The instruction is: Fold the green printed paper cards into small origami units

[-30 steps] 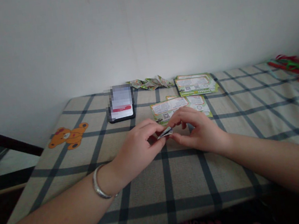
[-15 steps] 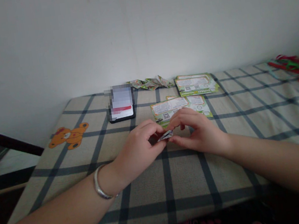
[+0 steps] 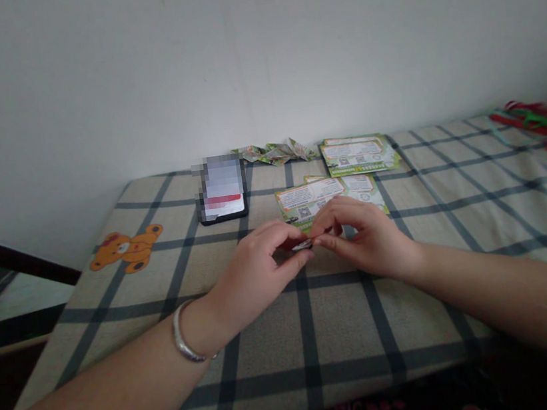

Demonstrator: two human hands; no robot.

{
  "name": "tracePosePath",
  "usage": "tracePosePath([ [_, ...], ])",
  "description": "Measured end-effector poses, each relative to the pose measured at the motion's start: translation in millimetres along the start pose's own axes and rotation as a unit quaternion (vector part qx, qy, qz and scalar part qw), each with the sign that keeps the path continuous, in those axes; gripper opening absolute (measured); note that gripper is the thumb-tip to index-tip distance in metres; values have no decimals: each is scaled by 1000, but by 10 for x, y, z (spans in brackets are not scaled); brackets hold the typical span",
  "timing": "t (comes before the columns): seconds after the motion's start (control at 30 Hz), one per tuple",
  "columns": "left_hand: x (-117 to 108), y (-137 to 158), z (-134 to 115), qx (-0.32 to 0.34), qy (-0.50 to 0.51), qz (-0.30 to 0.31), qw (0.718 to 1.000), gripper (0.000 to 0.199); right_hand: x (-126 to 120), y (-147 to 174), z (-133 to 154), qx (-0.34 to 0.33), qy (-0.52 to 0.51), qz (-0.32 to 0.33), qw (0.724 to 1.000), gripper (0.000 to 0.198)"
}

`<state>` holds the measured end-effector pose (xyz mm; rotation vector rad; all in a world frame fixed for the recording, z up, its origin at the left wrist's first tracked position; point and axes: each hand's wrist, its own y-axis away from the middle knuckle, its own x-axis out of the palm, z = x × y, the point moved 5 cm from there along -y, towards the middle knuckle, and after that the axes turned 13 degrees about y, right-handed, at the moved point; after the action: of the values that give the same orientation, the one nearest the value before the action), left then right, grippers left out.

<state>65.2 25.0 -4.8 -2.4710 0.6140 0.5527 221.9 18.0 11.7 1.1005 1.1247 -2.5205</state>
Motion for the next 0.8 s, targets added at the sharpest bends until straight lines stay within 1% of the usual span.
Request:
tracePosePath([
  [0.07,4,-2,2,3,-20,7,1000,10,-21,2,-27,10,-17,-20,1000,9],
  [0.13,-9,-1,-14,18,-48,0,999,9,-29,-1,-56,21,-46,-31,998,9],
  [0.23,-46,-1,-44,32,-64,-22,997,6,3,-4,-139,73,-95,-26,992,11],
  [0.3,-71,-5,-49,22,-57,-32,998,10,50,4,-207,125,-103,-6,987,14],
  [0.37,-93,-11,-49,12,-51,-41,998,11,106,18,-255,167,-84,33,982,15],
  [0.43,-105,-16,-49,8,-50,-42,998,11,140,29,-273,183,-55,64,980,13],
  [0.5,-108,-17,-50,12,-49,-39,998,11,138,31,-262,173,-27,68,982,12],
  [0.63,-104,-11,-46,35,-37,-31,998,10,122,31,-213,123,8,65,990,6],
  [0.8,-103,-24,-40,62,-18,-20,998,13,107,23,-143,71,53,68,994,2],
])
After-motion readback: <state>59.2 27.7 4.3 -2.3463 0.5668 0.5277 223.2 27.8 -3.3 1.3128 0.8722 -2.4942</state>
